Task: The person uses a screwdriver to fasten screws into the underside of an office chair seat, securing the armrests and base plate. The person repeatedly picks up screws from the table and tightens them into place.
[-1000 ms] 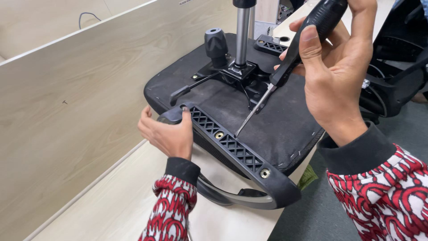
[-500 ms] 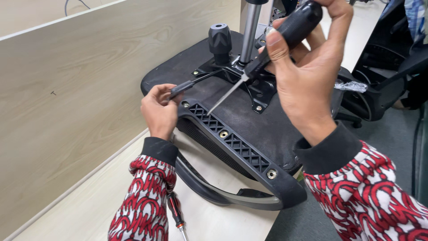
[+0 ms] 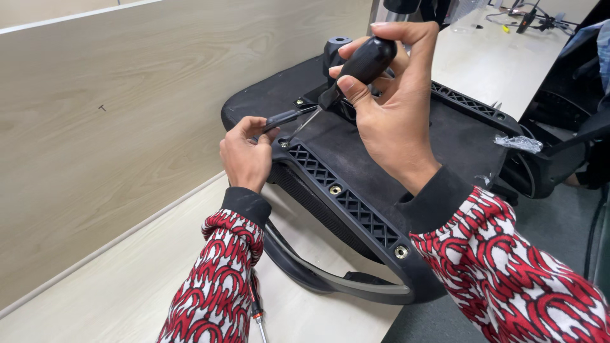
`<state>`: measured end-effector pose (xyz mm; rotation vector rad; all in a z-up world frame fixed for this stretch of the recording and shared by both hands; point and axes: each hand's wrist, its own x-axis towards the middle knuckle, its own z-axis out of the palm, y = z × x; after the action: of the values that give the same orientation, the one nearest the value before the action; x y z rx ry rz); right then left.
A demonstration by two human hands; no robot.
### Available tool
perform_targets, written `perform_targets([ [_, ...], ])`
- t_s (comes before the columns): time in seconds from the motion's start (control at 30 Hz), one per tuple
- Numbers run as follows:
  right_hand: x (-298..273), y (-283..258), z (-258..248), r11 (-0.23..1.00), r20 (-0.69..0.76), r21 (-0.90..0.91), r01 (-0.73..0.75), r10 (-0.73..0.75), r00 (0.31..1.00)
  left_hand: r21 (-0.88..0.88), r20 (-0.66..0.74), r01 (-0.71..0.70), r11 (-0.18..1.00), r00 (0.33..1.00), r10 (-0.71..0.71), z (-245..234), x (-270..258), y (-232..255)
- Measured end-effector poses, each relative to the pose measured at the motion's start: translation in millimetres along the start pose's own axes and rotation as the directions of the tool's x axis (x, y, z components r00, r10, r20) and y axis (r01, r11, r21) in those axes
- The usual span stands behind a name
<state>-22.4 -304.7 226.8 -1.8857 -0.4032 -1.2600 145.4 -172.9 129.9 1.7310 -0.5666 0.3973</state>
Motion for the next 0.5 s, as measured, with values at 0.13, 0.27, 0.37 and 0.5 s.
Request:
perform_targets([
  [0.13,5.8,8.1,-0.1,0.999,0.057,-0.019,0.047,-0.045,0.997,0.012,-0.033,0.009,1.0,0.999,-0.008,5.8,1.3,-1.4],
  [0.27,7.7,13.4,-4.0,0.999,0.07,-0.003,0.053,-0.053,0.996,0.032,-0.039,0.051,0.998,0.998,-0.05,7.3,2.8,-2.8],
  [0.37,9.0,16.6,-6.3,0.999,0.037,-0.004,0.041,-0.041,0.998,0.022,-0.025,0.059,0.998,0.998,-0.058,7.4,2.9,-3.7],
  [0.5,9.4,22.3,-7.1,0.999,0.034,-0.008,0.046,-0.045,0.998,0.029,-0.029,0.062,0.998,0.998,-0.061,8.5,4.5,-4.5],
])
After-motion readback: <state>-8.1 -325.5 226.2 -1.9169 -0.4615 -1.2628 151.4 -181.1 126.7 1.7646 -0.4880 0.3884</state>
